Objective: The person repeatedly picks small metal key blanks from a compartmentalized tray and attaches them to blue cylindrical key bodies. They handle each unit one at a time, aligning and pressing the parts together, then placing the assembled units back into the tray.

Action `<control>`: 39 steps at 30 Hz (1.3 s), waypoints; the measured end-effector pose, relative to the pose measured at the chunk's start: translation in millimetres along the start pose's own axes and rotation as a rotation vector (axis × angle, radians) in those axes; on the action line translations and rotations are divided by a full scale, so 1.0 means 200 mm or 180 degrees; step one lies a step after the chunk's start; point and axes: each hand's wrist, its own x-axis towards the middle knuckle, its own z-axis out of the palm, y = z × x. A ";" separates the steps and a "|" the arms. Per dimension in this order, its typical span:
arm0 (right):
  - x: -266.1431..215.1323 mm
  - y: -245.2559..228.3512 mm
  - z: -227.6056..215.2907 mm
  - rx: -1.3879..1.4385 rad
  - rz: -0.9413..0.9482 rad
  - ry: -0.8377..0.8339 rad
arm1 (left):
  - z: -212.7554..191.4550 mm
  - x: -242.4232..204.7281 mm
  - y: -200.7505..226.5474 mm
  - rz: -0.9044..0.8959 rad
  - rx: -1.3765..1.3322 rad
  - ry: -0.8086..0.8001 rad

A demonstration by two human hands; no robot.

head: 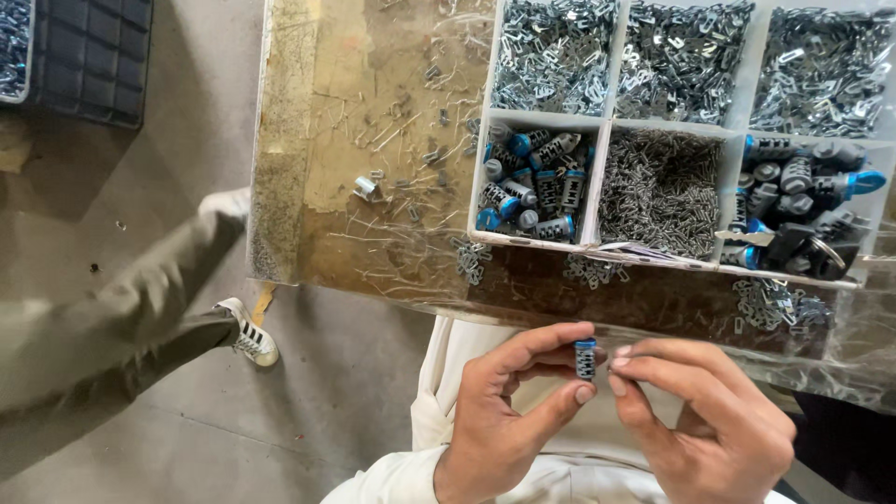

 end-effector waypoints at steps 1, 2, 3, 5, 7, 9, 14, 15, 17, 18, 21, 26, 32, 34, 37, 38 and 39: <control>0.01 0.00 0.00 -0.0207 -0.0022 0.0023 | 0.00 0.00 0.00 -0.0011 0.0009 0.0038; 0.01 -0.01 0.00 -0.0417 -0.0037 0.0049 | 0.00 0.00 0.00 -0.0029 0.0016 0.0071; 0.02 -0.02 0.00 -0.0505 -0.0168 -0.0043 | 0.00 0.00 0.00 -0.0017 0.0001 0.0058; 0.04 -0.03 0.00 -0.0683 -0.0423 -0.0209 | 0.00 0.00 0.00 0.0002 -0.0025 0.0013; 0.03 -0.06 -0.02 -0.0476 0.0071 -0.0084 | 0.00 0.01 -0.01 -0.0012 0.0105 0.0003; 0.02 -0.07 -0.03 -0.0303 0.0238 -0.0083 | 0.00 0.01 -0.01 -0.0019 0.0184 -0.0003; 0.04 -0.05 -0.02 -0.0001 -0.0233 -0.0208 | 0.01 0.02 0.00 0.0042 0.0293 -0.0068; 0.04 -0.04 -0.02 -0.0192 -0.0276 -0.0189 | 0.01 0.02 0.00 0.0108 0.0438 -0.0072; 0.02 -0.04 -0.01 -0.0579 -0.0350 -0.0160 | 0.00 0.02 0.00 0.0225 0.0722 -0.0074; 0.02 -0.04 -0.02 -0.0623 -0.0374 -0.0131 | 0.00 0.02 0.00 0.0218 0.0748 -0.0081; 0.00 -0.03 -0.02 -0.0709 -0.0381 -0.0086 | 0.00 0.02 0.00 0.0187 0.0790 -0.0102; 0.00 -0.02 -0.04 -0.0725 -0.0558 -0.0137 | 0.02 0.04 -0.02 0.0064 0.0763 -0.0131; -0.02 0.02 -0.12 -0.1216 -0.0696 0.0007 | 0.03 0.04 -0.08 -0.0382 0.0011 -0.0152; 0.00 0.07 -0.17 -0.1598 -0.0655 0.0490 | 0.03 0.04 -0.10 -0.0517 0.0096 -0.0080; 0.01 0.13 -0.23 -0.2054 -0.0726 0.0693 | 0.04 0.06 -0.14 -0.0540 0.0103 -0.0094; 0.01 0.15 -0.23 -0.2060 -0.0747 0.0688 | 0.04 0.06 -0.15 -0.0514 0.0101 -0.0104; 0.01 0.16 -0.23 -0.2066 -0.0768 0.0683 | 0.04 0.06 -0.16 -0.0528 0.0101 -0.0126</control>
